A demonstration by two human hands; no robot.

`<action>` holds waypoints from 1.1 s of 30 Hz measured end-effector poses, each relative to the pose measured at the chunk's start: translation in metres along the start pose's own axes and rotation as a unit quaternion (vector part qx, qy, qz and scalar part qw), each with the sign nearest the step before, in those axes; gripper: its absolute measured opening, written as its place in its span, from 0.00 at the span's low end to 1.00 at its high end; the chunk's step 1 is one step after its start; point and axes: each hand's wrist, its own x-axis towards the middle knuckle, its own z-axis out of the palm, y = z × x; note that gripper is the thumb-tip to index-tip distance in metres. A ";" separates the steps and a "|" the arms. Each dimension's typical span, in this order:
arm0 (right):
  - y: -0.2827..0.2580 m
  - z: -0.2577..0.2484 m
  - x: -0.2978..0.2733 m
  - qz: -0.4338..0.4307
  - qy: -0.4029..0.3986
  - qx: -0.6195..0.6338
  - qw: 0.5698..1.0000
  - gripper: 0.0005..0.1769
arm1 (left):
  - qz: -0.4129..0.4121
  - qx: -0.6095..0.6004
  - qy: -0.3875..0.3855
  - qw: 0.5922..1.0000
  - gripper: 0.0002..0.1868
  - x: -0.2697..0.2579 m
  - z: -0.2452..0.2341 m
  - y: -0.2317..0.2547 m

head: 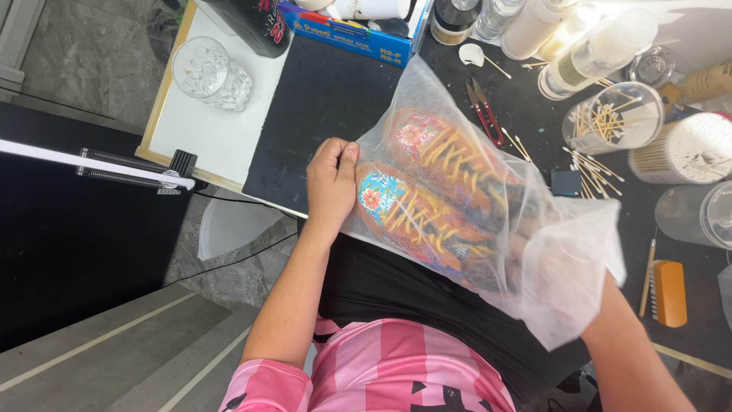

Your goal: The person cleans a pair of white sneakers using a utility knife to scrape the sole, a cotton swab to clean crevices, and a blue sponge to wipe the upper. They then place the sneakers into a white mesh bag and tie it shut.

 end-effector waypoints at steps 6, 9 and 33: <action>-0.018 -0.005 0.009 -0.006 0.041 -0.074 0.996 0.21 | 0.011 -0.029 0.018 0.999 0.13 -0.003 -0.005 -0.004; -0.024 -0.004 0.012 -0.005 0.045 -0.091 0.995 0.20 | -0.035 0.080 0.014 0.996 0.17 -0.012 -0.013 -0.003; 0.006 0.038 -0.061 0.075 0.090 0.142 0.983 0.31 | 0.005 0.158 0.012 0.987 0.20 -0.016 -0.021 -0.038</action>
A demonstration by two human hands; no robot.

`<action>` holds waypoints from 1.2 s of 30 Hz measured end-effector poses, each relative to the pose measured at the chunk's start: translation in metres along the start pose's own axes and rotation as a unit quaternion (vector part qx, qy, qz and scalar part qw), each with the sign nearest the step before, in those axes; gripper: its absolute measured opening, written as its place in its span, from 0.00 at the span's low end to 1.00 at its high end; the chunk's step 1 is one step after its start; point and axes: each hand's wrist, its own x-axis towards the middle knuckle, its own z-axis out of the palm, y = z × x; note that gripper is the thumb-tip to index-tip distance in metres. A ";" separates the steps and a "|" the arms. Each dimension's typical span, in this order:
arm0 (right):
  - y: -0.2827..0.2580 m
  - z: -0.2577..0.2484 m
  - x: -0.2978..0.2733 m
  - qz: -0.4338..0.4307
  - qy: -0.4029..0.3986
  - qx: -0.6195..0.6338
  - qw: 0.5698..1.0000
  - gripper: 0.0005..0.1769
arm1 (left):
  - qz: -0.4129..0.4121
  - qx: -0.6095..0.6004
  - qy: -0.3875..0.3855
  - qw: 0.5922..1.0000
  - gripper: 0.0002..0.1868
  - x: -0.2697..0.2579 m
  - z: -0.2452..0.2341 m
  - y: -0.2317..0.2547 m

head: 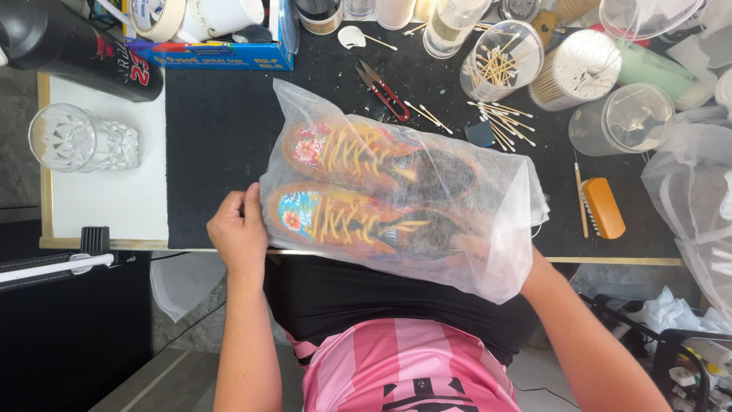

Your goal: The person cleans a pair of white sneakers using a utility knife to scrape the sole, a cotton swab to clean crevices, and a blue sponge to wipe the upper. They then place the sneakers into a white mesh bag and tie it shut.

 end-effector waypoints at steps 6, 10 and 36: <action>0.021 -0.032 -0.034 0.088 0.015 0.149 0.985 0.33 | 0.028 0.101 0.039 0.994 0.23 0.004 0.000 -0.015; 0.053 -0.062 -0.067 0.106 0.006 0.140 0.984 0.25 | 0.021 0.138 0.048 0.989 0.25 0.009 0.000 -0.016; 0.038 -0.115 -0.081 0.179 0.093 0.099 0.974 0.16 | 0.047 0.286 0.089 0.953 0.24 0.037 -0.054 -0.062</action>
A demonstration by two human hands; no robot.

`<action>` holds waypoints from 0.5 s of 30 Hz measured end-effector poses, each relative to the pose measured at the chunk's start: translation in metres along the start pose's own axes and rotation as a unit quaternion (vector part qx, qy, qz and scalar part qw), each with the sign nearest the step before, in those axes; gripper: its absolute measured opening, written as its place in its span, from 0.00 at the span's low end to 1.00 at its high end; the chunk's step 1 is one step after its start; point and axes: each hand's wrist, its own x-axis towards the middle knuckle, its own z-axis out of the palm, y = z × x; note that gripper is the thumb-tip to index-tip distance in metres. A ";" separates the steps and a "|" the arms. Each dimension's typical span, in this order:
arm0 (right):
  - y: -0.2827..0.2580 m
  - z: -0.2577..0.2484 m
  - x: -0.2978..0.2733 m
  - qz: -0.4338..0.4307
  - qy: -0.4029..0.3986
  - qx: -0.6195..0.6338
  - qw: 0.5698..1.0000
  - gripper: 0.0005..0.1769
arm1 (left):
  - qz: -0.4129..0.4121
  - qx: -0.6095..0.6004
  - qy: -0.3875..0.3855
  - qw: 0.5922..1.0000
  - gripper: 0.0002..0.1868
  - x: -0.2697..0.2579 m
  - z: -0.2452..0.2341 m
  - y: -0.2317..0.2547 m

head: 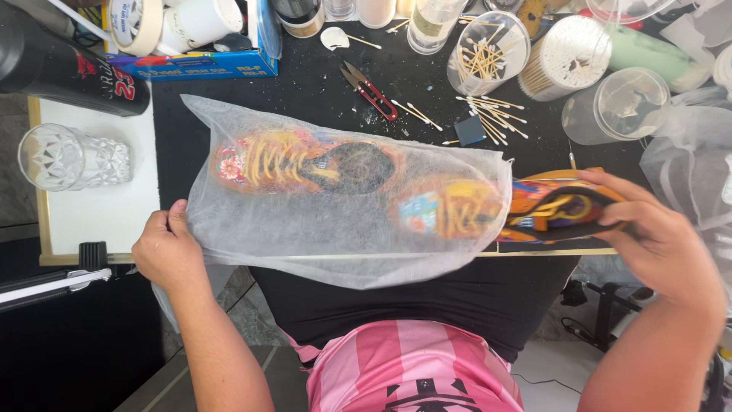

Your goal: The person cleans a pair of white sneakers using a utility knife to scrape the sole, a cotton swab to clean crevices, and a blue sponge to wipe the upper. They then place the sneakers into a white mesh bag and tie it shut.

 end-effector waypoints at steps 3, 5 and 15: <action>0.010 -0.018 -0.025 0.008 0.050 0.021 0.998 0.16 | -0.022 -0.031 -0.002 0.999 0.21 -0.008 -0.009 0.012; 0.018 -0.030 -0.038 -0.065 0.068 0.000 0.996 0.18 | 0.028 -0.095 0.026 0.995 0.19 -0.012 -0.024 0.042; 0.054 -0.042 -0.089 0.106 0.170 0.006 0.980 0.22 | 0.466 -0.196 -0.160 0.848 0.57 0.004 -0.056 0.213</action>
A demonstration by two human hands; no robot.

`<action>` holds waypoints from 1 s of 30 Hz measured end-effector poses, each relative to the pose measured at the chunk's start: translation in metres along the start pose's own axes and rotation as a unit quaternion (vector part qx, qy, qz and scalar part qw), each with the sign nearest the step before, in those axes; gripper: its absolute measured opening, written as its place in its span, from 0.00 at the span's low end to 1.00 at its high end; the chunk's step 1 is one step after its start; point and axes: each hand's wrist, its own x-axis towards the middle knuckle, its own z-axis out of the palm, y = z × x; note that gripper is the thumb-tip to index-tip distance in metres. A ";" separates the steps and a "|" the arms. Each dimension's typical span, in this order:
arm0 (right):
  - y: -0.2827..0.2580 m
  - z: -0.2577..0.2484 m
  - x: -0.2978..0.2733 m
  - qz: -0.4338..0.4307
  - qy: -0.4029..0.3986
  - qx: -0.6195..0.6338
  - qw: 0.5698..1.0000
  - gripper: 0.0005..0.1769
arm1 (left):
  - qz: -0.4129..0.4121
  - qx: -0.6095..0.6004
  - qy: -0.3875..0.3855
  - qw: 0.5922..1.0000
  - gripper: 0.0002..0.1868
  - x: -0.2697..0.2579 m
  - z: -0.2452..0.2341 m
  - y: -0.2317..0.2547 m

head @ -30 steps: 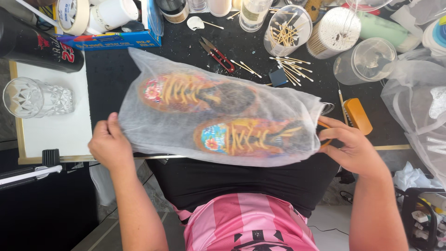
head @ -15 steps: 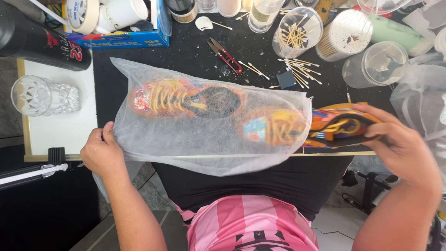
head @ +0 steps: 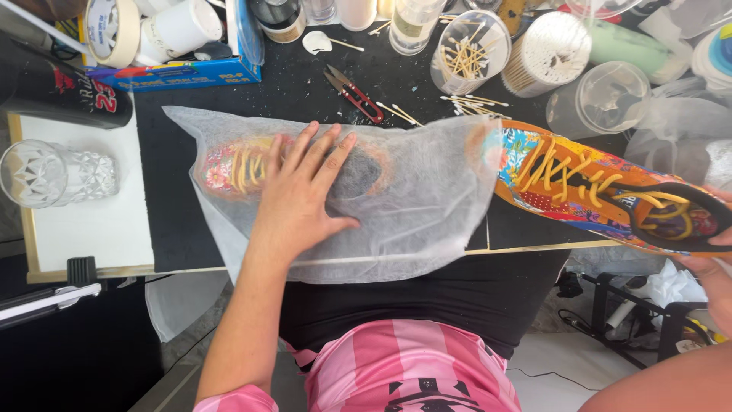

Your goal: The person cleans a pair of white sneakers using a utility knife to scrape the sole, a cotton swab to clean crevices, and a blue sponge to wipe the upper. They then place the sneakers into a white mesh bag and tie it shut.

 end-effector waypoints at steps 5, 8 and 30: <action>-0.029 0.022 0.008 -0.067 0.016 0.043 0.997 0.22 | -0.063 -0.051 -0.082 0.993 0.46 -0.009 -0.009 -0.020; -0.032 0.046 0.017 -0.106 0.020 0.118 0.987 0.24 | -0.063 -0.083 -0.098 0.990 0.44 -0.029 -0.027 -0.031; -0.118 0.224 0.103 -0.219 -0.060 0.008 0.974 0.24 | -0.209 -0.263 0.173 0.926 0.24 -0.089 -0.038 -0.084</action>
